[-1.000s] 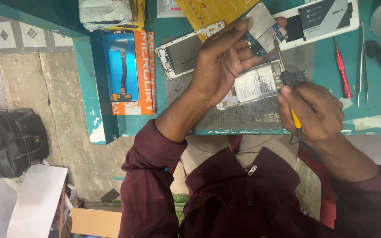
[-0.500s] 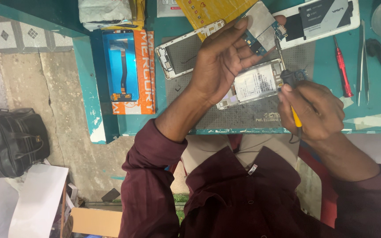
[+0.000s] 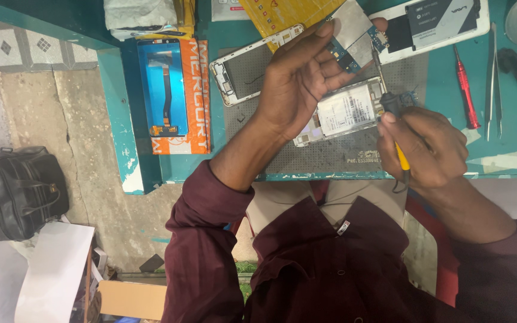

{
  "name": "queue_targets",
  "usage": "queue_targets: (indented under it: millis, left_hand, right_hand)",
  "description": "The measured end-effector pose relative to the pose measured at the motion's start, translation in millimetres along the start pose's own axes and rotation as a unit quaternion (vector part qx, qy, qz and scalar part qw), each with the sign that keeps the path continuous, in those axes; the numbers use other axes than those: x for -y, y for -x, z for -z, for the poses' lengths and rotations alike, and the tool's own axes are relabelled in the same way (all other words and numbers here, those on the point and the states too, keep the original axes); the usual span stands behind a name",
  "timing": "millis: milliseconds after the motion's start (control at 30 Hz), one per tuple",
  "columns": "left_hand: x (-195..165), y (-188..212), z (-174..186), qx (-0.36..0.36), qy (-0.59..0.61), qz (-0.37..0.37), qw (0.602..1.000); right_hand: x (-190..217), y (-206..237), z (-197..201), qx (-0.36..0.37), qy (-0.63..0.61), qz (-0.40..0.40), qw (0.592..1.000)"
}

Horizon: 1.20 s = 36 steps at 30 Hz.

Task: The person uses a screwdriver to remove screws from a small circuit board held in the left hand. The board is rotated to access different screw locations while the right hand continues unscrewing. The work is performed over a cluttered electronics repair workbench with other phone parts and tools visible.

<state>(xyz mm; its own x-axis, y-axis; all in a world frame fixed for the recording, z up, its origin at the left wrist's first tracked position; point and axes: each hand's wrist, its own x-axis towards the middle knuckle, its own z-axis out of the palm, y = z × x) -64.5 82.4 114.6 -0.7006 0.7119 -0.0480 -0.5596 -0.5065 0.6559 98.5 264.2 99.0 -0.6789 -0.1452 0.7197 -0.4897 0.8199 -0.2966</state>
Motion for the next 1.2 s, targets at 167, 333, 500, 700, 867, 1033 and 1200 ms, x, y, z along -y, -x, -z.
queue_targets:
  millis: [167,333,500,700,867,1033,1200]
  left_hand:
    - [1.3,-0.7,0.7,-0.008,-0.002,0.003,1.000]
    - [0.9,-0.6,0.3,-0.005,0.006,0.005,1.000]
    - [-0.1,0.3,-1.4,0.004,0.005,0.003,1.000]
    - [-2.5,1.5,-1.9,0.021,-0.016,0.000,1.000]
    - [0.1,-0.4,-0.5,0.008,-0.019,0.006,1.000]
    - [3.0,1.4,0.5,-0.001,-0.017,0.012,1.000]
    - [3.4,2.2,0.2,0.000,-0.022,0.012,1.000]
  right_hand:
    - [0.0,-0.7,0.8,0.007,-0.006,-0.008,1.000]
    - [1.5,-2.8,2.1,0.003,0.003,-0.003,1.000]
    - [2.0,-4.9,2.0,-0.006,0.010,0.007,1.000]
    - [0.7,-0.4,1.0,-0.009,0.006,0.010,1.000]
    - [-1.7,7.9,0.0,0.003,-0.001,0.003,1.000]
    - [-1.2,9.1,0.8,0.005,-0.003,0.005,1.000]
    - [1.7,1.7,2.7,-0.001,0.001,0.013,1.000]
